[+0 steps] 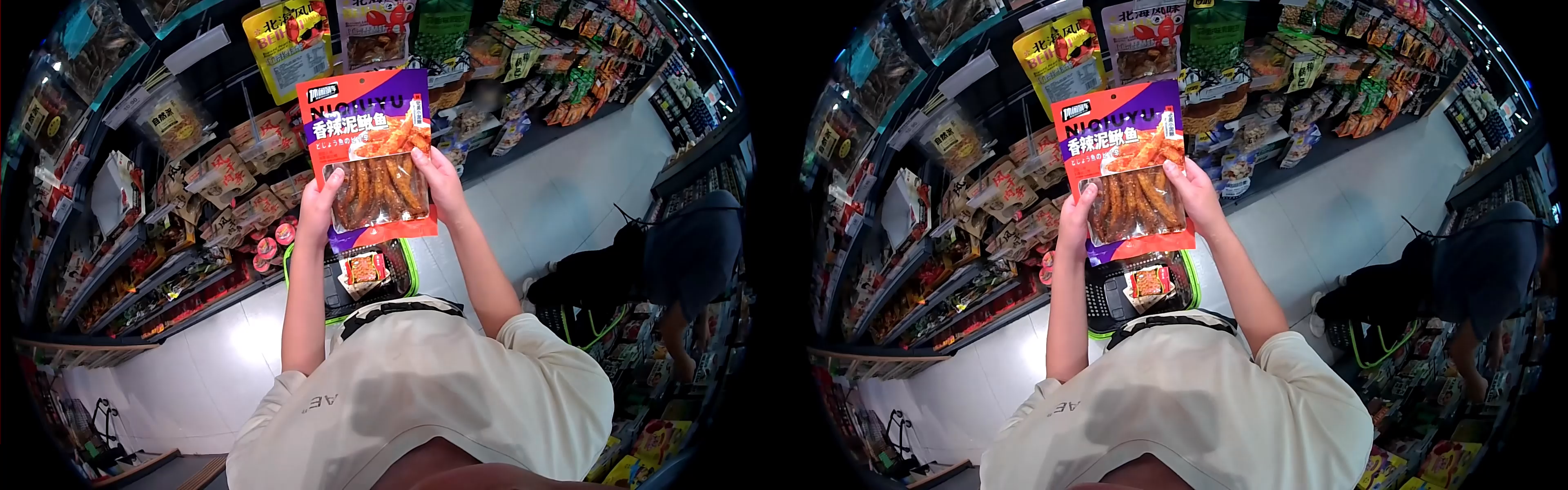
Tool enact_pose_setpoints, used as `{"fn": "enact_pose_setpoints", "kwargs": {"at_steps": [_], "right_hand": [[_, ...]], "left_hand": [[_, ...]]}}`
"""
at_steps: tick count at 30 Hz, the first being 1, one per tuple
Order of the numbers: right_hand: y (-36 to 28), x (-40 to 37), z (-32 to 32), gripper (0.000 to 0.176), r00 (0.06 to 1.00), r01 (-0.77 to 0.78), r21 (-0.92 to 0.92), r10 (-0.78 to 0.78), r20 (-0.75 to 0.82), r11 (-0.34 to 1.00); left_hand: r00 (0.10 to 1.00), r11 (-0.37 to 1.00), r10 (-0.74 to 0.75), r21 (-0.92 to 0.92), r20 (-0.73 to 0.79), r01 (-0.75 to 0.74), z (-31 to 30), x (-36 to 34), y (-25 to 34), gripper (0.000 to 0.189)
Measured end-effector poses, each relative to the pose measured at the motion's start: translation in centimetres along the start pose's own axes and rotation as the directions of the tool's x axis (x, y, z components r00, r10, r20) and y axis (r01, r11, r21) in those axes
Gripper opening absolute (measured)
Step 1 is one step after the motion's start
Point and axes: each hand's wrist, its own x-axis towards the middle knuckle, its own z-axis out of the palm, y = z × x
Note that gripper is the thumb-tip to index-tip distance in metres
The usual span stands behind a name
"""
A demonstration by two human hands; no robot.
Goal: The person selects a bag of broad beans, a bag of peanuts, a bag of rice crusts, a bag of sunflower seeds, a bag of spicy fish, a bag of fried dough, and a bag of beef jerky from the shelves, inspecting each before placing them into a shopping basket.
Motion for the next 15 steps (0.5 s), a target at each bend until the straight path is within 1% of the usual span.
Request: {"fn": "enact_pose_setpoints", "kwargs": {"at_steps": [4, 6, 9, 12, 15], "right_hand": [[0.0, -0.2, 0.3, 0.032, 1.000, -0.010, 0.002, 0.010, -0.008, 1.000], [0.1, -0.2, 0.3, 0.032, 0.999, -0.042, 0.001, 0.042, -0.014, 0.999], [1.2, -0.4, 0.5, 0.032, 0.998, -0.044, -0.002, 0.044, -0.043, 0.999], [0.8, -0.4, 0.2, 0.033, 0.992, -0.084, -0.049, 0.078, -0.099, 0.995], [1.4, 0.0, -0.8, 0.033, 0.985, -0.106, -0.049, 0.098, -0.142, 0.993]], "left_hand": [[1.000, 1.000, -0.002, 0.000, 0.002, 0.002, -0.3, -0.1, -0.3, 0.031], [0.999, 0.999, -0.050, -0.004, -0.011, 0.049, -0.4, 0.1, -0.5, 0.031], [0.997, 0.996, -0.083, -0.037, 0.002, 0.083, -1.6, 0.5, -1.7, 0.033], [0.988, 0.986, -0.153, -0.069, 0.036, 0.155, -1.8, 1.5, -2.8, 0.035], [0.978, 0.973, -0.199, -0.108, 0.067, 0.206, -1.7, 2.4, -4.0, 0.035]]}}
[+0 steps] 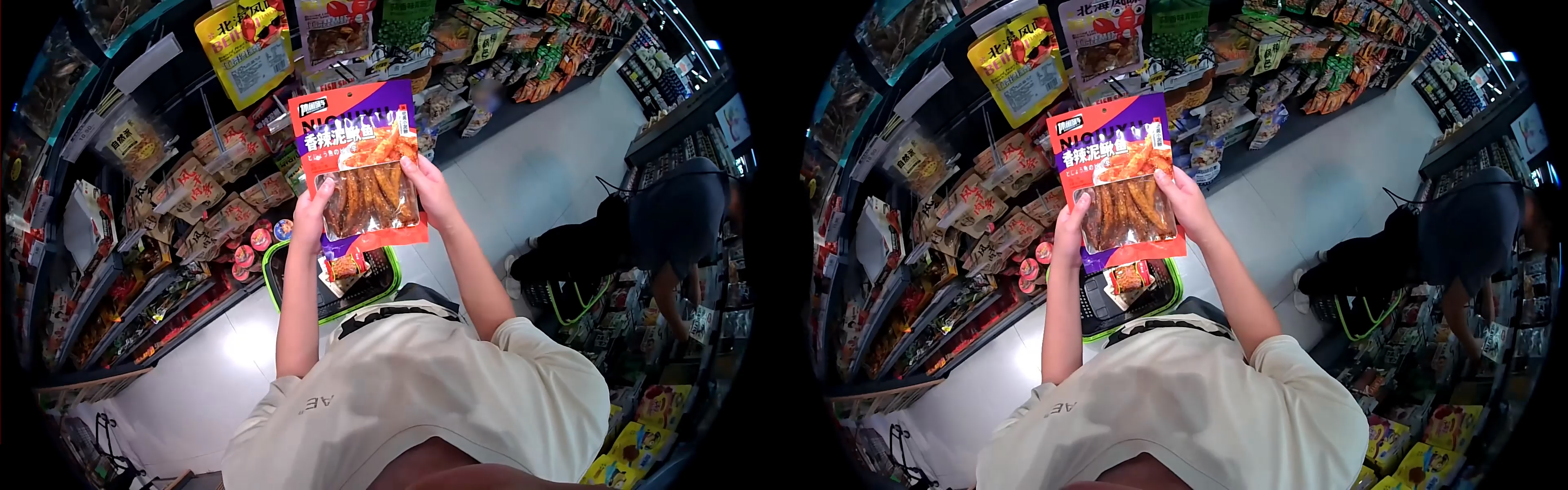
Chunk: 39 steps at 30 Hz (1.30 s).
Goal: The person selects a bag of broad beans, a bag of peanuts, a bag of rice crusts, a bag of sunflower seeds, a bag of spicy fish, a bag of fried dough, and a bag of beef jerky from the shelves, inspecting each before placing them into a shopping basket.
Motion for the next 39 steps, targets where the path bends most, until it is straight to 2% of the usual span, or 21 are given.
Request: {"fn": "enact_pose_setpoints", "kwargs": {"at_steps": [4, 7, 11, 12, 15, 19, 21, 25, 30, 34, 36, 37, 39], "right_hand": [[-0.5, 0.7, -1.4, 0.032, 1.000, -0.023, 0.029, 0.023, -0.008, 0.999], [-0.4, 1.7, -3.1, 0.032, 0.999, -0.026, -0.040, 0.027, 0.043, 0.999], [0.8, 4.5, -6.6, 0.032, 0.993, -0.037, -0.094, 0.047, 0.105, 0.995], [0.2, 4.9, -7.5, 0.032, 0.993, -0.040, -0.089, 0.049, 0.107, 0.995], [-4.0, 4.8, -14.3, 0.030, 0.987, -0.060, 0.083, 0.046, 0.155, 0.995], [-5.4, 6.3, -20.0, 0.029, 0.997, -0.006, 0.042, 0.003, 0.077, 0.999], [-6.3, 6.9, -21.8, 0.030, 0.996, -0.018, 0.054, 0.013, 0.087, 0.998], [-6.9, 7.7, -23.6, 0.031, 0.996, -0.061, 0.101, 0.054, 0.075, 0.993], [-7.4, 8.0, -24.8, 0.031, 0.994, -0.093, 0.152, 0.082, 0.079, 0.984], [-6.8, 7.7, -25.3, 0.030, 0.995, -0.064, 0.014, 0.063, 0.078, 0.998], [-6.9, 7.3, -25.0, 0.029, 0.995, -0.057, 0.024, 0.055, 0.088, 0.998], [-6.6, 7.3, -25.2, 0.030, 0.996, -0.071, 0.001, 0.071, 0.063, 0.997], [-6.6, 7.1, -25.0, 0.027, 0.997, -0.075, -0.032, 0.076, 0.023, 0.997]], "left_hand": [[1.000, 1.000, -0.007, 0.019, -0.012, 0.008, 0.8, 1.3, -1.2, 0.036], [0.998, 0.999, -0.048, -0.011, -0.040, 0.048, 1.6, 1.9, -1.6, 0.035], [0.997, 0.999, -0.028, -0.016, -0.068, 0.027, 3.4, 3.3, -2.8, 0.035], [0.997, 1.000, -0.030, -0.013, -0.072, 0.029, 4.2, 3.7, -3.4, 0.035], [0.989, 0.995, -0.088, -0.063, -0.117, 0.081, 11.7, 5.4, -7.4, 0.039], [0.991, 0.990, -0.132, -0.055, -0.027, 0.130, 16.0, 6.2, -11.0, 0.039], [0.988, 0.990, -0.140, -0.021, -0.061, 0.139, 17.5, 6.4, -12.1, 0.035], [0.984, 0.989, -0.137, 0.033, -0.111, 0.142, 19.8, 7.2, -11.8, 0.030], [0.991, 0.990, -0.121, 0.072, -0.055, 0.125, 21.6, 7.6, -10.6, 0.032], [0.986, 0.976, -0.157, 0.140, -0.061, 0.164, 20.6, 7.5, -11.8, 0.035], [0.984, 0.975, -0.170, 0.134, -0.042, 0.175, 20.5, 7.2, -11.9, 0.037], [0.982, 0.957, -0.183, 0.224, -0.033, 0.186, 20.5, 7.0, -11.5, 0.040], [0.981, 0.944, -0.191, 0.272, 0.000, 0.184, 20.5, 6.5, -11.1, 0.044]]}}
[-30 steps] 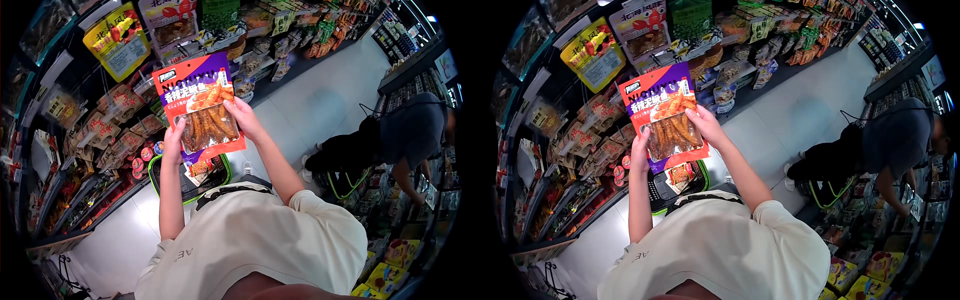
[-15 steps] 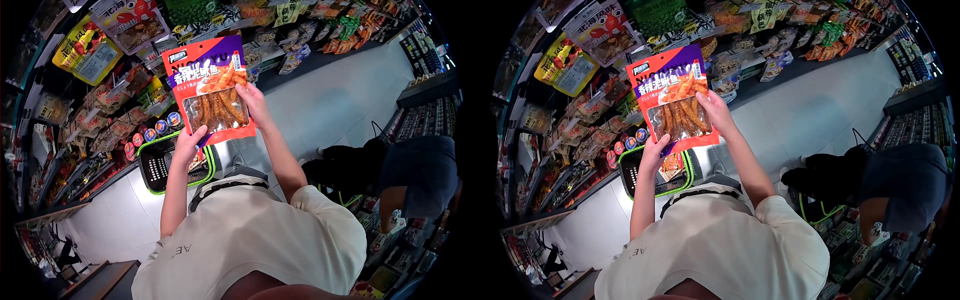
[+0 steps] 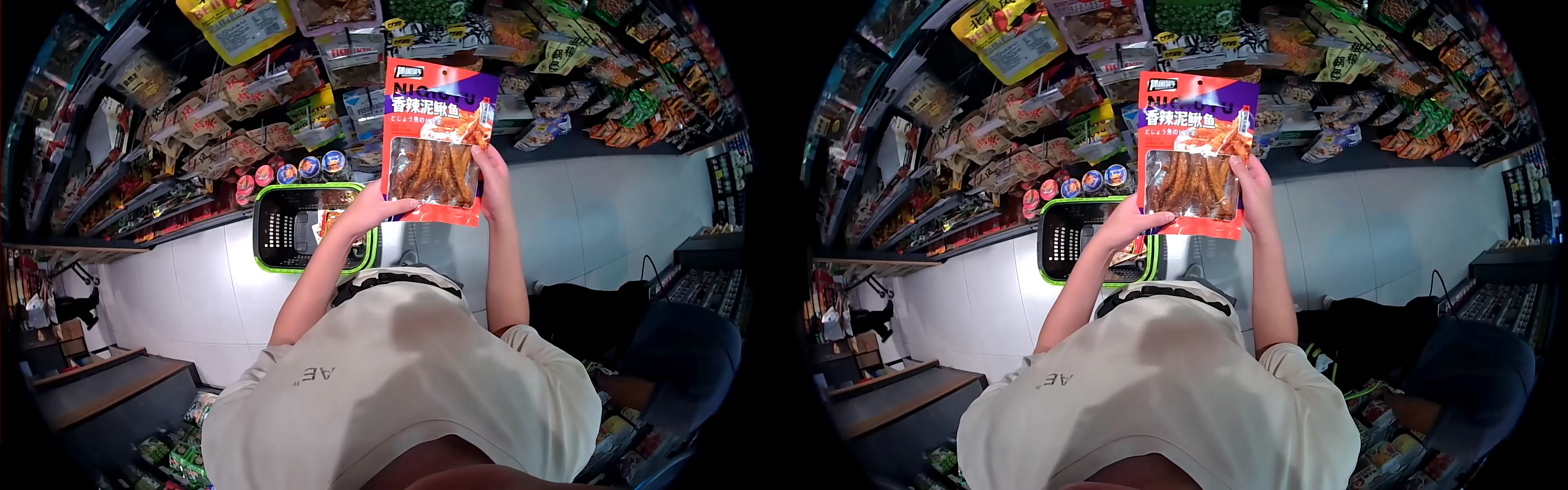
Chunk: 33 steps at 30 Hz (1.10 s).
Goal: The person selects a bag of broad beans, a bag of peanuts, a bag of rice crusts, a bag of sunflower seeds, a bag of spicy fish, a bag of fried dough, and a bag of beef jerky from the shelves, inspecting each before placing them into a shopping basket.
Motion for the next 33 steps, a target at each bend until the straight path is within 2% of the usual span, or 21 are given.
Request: {"fn": "enact_pose_setpoints", "kwargs": {"at_steps": [6, 11, 13, 15, 16, 19, 22, 23, 25, 27, 29, 31, 33], "right_hand": [[0.3, -0.2, 2.1, 0.029, 0.993, -0.036, -0.009, 0.037, 0.111, 0.999], [2.9, 0.0, 6.4, 0.029, 0.973, -0.055, -0.093, 0.074, 0.217, 0.994], [4.4, 0.1, 8.0, 0.031, 0.965, -0.112, -0.108, 0.134, 0.227, 0.988], [5.7, 0.1, 9.7, 0.029, 0.960, -0.108, -0.136, 0.139, 0.241, 0.985], [6.2, 0.1, 10.4, 0.028, 0.957, -0.120, -0.168, 0.160, 0.243, 0.978], [8.1, 0.3, 12.1, 0.028, 0.959, -0.114, -0.212, 0.164, 0.232, 0.970], [9.9, 1.3, 13.1, 0.028, 0.973, -0.086, -0.231, 0.131, 0.188, 0.969], [10.6, 1.8, 13.3, 0.029, 0.981, -0.078, -0.238, 0.117, 0.155, 0.968], [11.9, 3.0, 13.9, 0.030, 0.988, -0.073, -0.265, 0.106, 0.113, 0.961], [13.0, 4.3, 14.6, 0.028, 0.993, -0.016, -0.392, 0.061, 0.101, 0.920], [14.3, 5.7, 15.1, 0.027, 0.995, 0.010, -0.390, 0.031, 0.098, 0.921], [15.3, 7.2, 15.2, 0.028, 0.997, 0.013, -0.504, 0.026, 0.072, 0.863], [16.0, 8.5, 15.3, 0.029, 0.996, 0.052, -0.471, -0.014, 0.084, 0.880]], "left_hand": [[0.999, 1.000, 0.001, -0.002, -0.047, -0.001, -1.3, -2.0, -0.4, 0.044], [0.993, 0.999, 0.000, 0.046, -0.120, 0.006, -5.6, -4.5, -2.3, 0.043], [0.987, 1.000, 0.008, -0.012, -0.159, -0.010, -7.4, -5.5, -3.5, 0.039], [0.979, 0.946, 0.019, -0.312, -0.204, -0.083, -9.2, -6.0, -4.6, 0.035], [0.965, 0.944, 0.067, -0.298, -0.254, -0.144, -9.9, -6.1, -5.0, 0.031], [0.938, 0.889, 0.075, -0.404, -0.337, -0.216, -12.2, -6.6, -5.2, 0.027], [0.940, 0.868, 0.080, -0.440, -0.333, -0.230, -15.6, -5.8, -6.3, 0.024], [0.951, 0.879, 0.097, -0.423, -0.294, -0.220, -17.0, -5.2, -6.7, 0.026], [0.943, 0.903, 0.056, -0.386, -0.328, -0.188, -18.8, -3.6, -6.3, 0.028], [0.942, 0.918, 0.064, -0.350, -0.328, -0.184, -21.5, -1.3, -7.0, 0.031], [0.914, 0.919, 0.006, -0.359, -0.405, -0.165, -22.7, 0.0, -5.6, 0.034], [0.873, 0.921, -0.005, -0.342, -0.488, -0.186, -24.5, 2.1, -5.4, 0.040], [0.834, 0.945, 0.025, -0.260, -0.552, -0.200, -26.7, 3.8, -5.1, 0.049]]}}
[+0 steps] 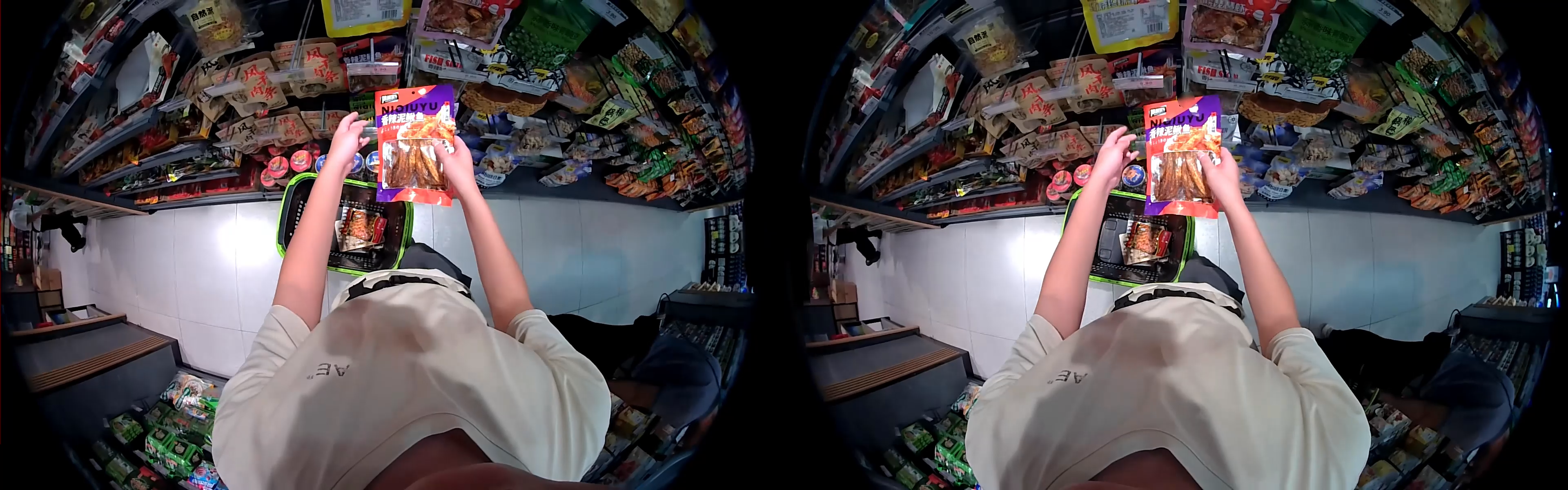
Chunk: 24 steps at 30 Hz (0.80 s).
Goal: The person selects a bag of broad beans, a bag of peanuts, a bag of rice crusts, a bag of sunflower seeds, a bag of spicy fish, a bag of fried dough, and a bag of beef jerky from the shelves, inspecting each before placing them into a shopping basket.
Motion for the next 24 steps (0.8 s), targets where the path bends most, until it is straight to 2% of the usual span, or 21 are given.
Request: {"fn": "enact_pose_setpoints", "kwargs": {"at_steps": [2, 3, 6, 7, 9, 10, 12, 13, 14, 16, 20, 22, 23, 24], "right_hand": [[1.3, 1.7, 0.2, 0.029, 1.000, 0.011, -0.039, -0.011, 0.003, 0.999], [1.5, 2.4, 0.4, 0.028, 0.999, 0.051, 0.013, -0.051, 0.003, 0.999], [2.0, 4.2, 0.7, 0.029, 0.999, 0.032, 0.032, -0.033, 0.019, 0.999], [1.7, 4.5, 0.8, 0.029, 0.999, 0.021, 0.036, -0.022, 0.023, 0.999], [1.1, 5.4, 1.1, 0.028, 0.997, 0.045, -0.052, -0.041, 0.072, 0.998], [1.1, 5.9, 1.2, 0.028, 0.997, 0.037, -0.050, -0.033, 0.075, 0.998], [1.0, 6.6, 1.5, 0.027, 0.987, 0.150, -0.145, -0.140, 0.078, 0.978], [0.8, 6.9, 1.7, 0.026, 0.989, 0.102, -0.071, -0.094, 0.113, 0.992], [0.6, 7.1, 1.8, 0.026, 0.990, 0.092, -0.071, -0.083, 0.116, 0.993], [-0.1, 7.5, 1.9, 0.025, 0.966, -0.060, 0.111, 0.030, 0.255, 0.992], [1.3, 8.9, 2.1, 0.030, 0.948, 0.090, 0.011, -0.089, 0.307, 0.996], [1.8, 9.2, 2.6, 0.030, 0.950, 0.039, 0.043, -0.050, 0.308, 0.998], [2.0, 9.4, 3.0, 0.030, 0.951, -0.009, 0.074, -0.014, 0.308, 0.997], [2.2, 9.6, 3.3, 0.030, 0.950, -0.012, 0.074, -0.012, 0.311, 0.997]], "left_hand": [[0.994, 0.996, 0.088, 0.017, -0.064, -0.087, -0.4, 2.3, 0.7, 0.052], [0.987, 0.990, 0.137, -0.003, -0.088, -0.138, -0.4, 3.4, 1.4, 0.056], [0.951, 0.967, 0.241, -0.031, -0.192, -0.252, 0.1, 5.9, 3.0, 0.058], [0.952, 0.970, 0.234, -0.025, -0.198, -0.244, 0.5, 6.2, 3.7, 0.058], [0.920, 0.938, 0.319, -0.064, -0.229, -0.341, 1.2, 7.1, 5.1, 0.049], [0.920, 0.940, 0.313, -0.060, -0.234, -0.335, 1.4, 7.3, 5.6, 0.049], [0.961, 0.911, 0.215, -0.317, -0.174, -0.262, 1.2, 7.2, 6.2, 0.037], [0.963, 0.888, 0.199, -0.382, -0.182, -0.256, 1.3, 7.0, 6.6, 0.028], [0.967, 0.891, 0.216, -0.378, -0.133, -0.251, 1.3, 6.5, 6.9, 0.031], [0.971, 0.861, 0.216, -0.449, -0.099, -0.237, 1.2, 6.1, 7.5, 0.034], [0.973, 0.863, 0.221, -0.452, -0.063, -0.225, 1.0, 5.2, 8.1, 0.039], [0.968, 0.773, 0.248, -0.608, 0.030, -0.179, 1.3, 4.3, 8.6, 0.039], [0.982, 0.795, 0.185, -0.583, -0.033, -0.169, 1.6, 3.9, 8.8, 0.040], [0.982, 0.795, 0.184, -0.582, -0.036, -0.170, 1.7, 3.9, 8.7, 0.040]]}}
